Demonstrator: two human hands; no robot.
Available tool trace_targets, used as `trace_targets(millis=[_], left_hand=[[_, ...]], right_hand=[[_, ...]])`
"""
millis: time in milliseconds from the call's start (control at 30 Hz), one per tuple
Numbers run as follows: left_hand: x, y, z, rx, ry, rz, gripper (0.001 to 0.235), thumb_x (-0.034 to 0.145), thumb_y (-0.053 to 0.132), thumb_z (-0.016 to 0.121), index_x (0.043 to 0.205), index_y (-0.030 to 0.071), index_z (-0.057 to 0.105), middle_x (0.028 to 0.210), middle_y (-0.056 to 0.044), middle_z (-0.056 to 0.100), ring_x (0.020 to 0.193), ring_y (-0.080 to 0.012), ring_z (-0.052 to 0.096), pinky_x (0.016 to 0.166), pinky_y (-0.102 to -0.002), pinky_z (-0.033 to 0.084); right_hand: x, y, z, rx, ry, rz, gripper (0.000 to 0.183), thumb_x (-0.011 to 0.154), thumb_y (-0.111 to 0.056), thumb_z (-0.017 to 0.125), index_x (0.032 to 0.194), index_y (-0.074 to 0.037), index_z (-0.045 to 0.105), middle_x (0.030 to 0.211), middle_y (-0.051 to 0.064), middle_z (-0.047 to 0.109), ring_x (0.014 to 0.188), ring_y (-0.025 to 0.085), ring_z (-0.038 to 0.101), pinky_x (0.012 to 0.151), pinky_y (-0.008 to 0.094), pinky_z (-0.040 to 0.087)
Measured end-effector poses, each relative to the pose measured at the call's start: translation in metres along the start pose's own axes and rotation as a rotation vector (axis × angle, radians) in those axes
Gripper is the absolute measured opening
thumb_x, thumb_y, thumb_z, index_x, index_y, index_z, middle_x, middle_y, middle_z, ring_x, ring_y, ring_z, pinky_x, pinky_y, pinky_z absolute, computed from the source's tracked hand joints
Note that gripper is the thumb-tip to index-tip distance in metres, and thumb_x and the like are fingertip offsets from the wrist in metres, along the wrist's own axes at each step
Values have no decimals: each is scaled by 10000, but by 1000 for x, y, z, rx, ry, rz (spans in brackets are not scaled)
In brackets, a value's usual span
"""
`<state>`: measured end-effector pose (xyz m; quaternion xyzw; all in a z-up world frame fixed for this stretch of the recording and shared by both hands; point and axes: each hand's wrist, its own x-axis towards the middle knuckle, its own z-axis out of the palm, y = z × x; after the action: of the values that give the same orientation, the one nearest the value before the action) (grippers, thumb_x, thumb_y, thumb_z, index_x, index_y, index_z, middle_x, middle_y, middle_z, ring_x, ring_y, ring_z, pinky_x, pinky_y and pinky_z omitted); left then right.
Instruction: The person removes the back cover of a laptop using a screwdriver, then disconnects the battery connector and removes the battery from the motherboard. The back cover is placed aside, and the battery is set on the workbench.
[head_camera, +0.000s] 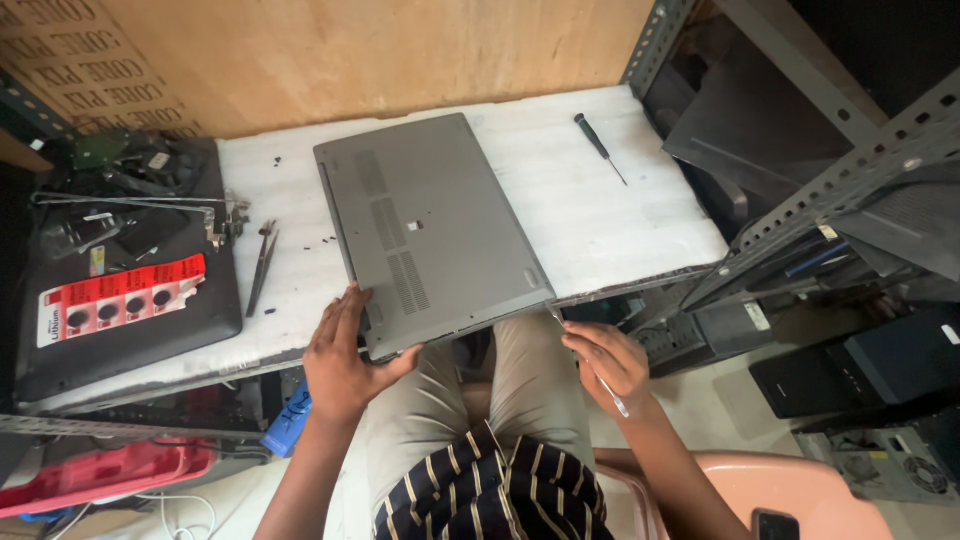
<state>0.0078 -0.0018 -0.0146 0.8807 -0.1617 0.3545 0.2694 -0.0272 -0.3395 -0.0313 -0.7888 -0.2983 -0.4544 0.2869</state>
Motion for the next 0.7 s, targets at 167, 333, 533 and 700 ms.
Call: trace_targets(millis=[167,333,533,700], left_hand=[[0,1,-1,17,-2,1,917,653,576,868,1279,-46,616,1218,-246,705,1134,-397,697,1060,-500,528],[1,-1,-1,12,1,13,909,666,574,867,1282,-44,613,1232,-235,706,1146,-386,700,1076,-503,528],[-1,-2,0,9,-9,3,956,664,574,864,1318,-68,592,1208,-207,715,1125,-376,707,1075,-500,528],[0,-1,0,38,3,22,991,680,570,866,1353,-93,563,1199,-182,726,1116,-381,707,1059,-487,536]], right_hand=[[5,1,-4,-1,-26,-19,190,801,146,660,952,42,707,1034,138,726,890,292,740,741,352,613],[10,2,-6,8,-51,-30,173,806,133,682,946,36,710,1022,132,729,886,281,741,740,345,619],[5,4,-7,-2,-81,-14,200,784,134,677,952,33,714,1030,130,732,892,286,744,755,361,624],[12,10,-6,74,-126,96,195,864,53,708,1028,-51,716,1098,103,749,932,252,758,774,341,640]])
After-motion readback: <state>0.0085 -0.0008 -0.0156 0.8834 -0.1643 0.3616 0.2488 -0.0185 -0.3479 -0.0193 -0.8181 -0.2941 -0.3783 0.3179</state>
